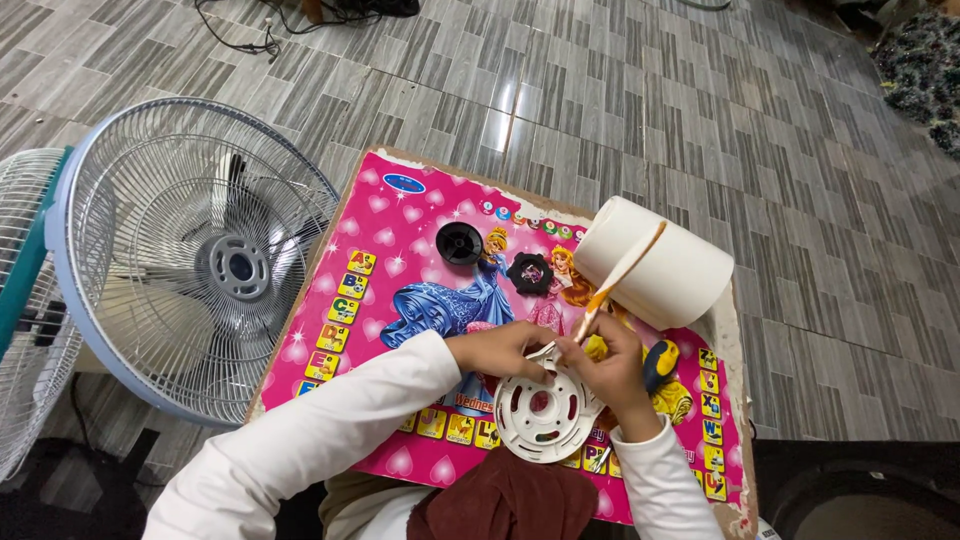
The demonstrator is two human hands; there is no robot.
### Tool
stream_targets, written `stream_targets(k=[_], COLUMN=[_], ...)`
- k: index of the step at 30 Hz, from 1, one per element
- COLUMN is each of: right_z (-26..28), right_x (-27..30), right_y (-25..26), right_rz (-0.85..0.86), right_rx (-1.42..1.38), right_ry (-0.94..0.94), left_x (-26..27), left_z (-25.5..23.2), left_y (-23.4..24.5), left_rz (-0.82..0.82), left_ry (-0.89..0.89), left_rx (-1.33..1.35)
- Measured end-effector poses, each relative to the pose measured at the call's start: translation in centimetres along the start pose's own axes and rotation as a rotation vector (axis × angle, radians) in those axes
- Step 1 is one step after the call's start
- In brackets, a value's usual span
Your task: Applying a substance to a plastic appliance component using a small brush on a work table
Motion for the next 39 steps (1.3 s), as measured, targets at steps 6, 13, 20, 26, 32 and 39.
stream_targets(k=[6, 13, 20, 26, 32, 39], right_z=[-0.4, 0.3, -0.2, 0.3, 1.0, 0.3], right_x=[-0.5, 0.1, -0.6, -0.5, -0.8, -0.7], right_y=[-0.4, 1.1, 0.1, 0.8, 0.2, 1.1], right_rz=[-0.065, -0.226, -0.098, -0.183, -0.137, -0.205], right_rx=[-0.106, -0.059, -0.124, -0.038, -0.083, -0.031], right_ry=[0.038, 0.119, 0.044, 0.091, 0.115, 0.11], left_x=[-0.4, -0.8, -0.9, -1.0, -1.1, -1.3], left_z=[2.0, 2.6, 3.9, 3.3, 2.9, 4.2], left_y=[0.2, 1.2, 0.8, 1.1, 0.8, 0.9], left_rz=[-0.05, -0.092, -0.092, -0.123, -0.117, -0.134], left_ry=[-0.041, -0.01, 0.0, 0.012, 0.011, 0.033], left_rx=[-0.023, -0.026, -0.053, -0.083, -0.069, -0.066])
Point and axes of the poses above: each hand's wrist, its own x-axis away from the middle knuckle, its own y-axis out of the back of the hand, z = x × y, the point moved 7 cm from there along -x, towards the middle knuckle, and after that the axes turned 1 degree about x, right-handed, at the moved point
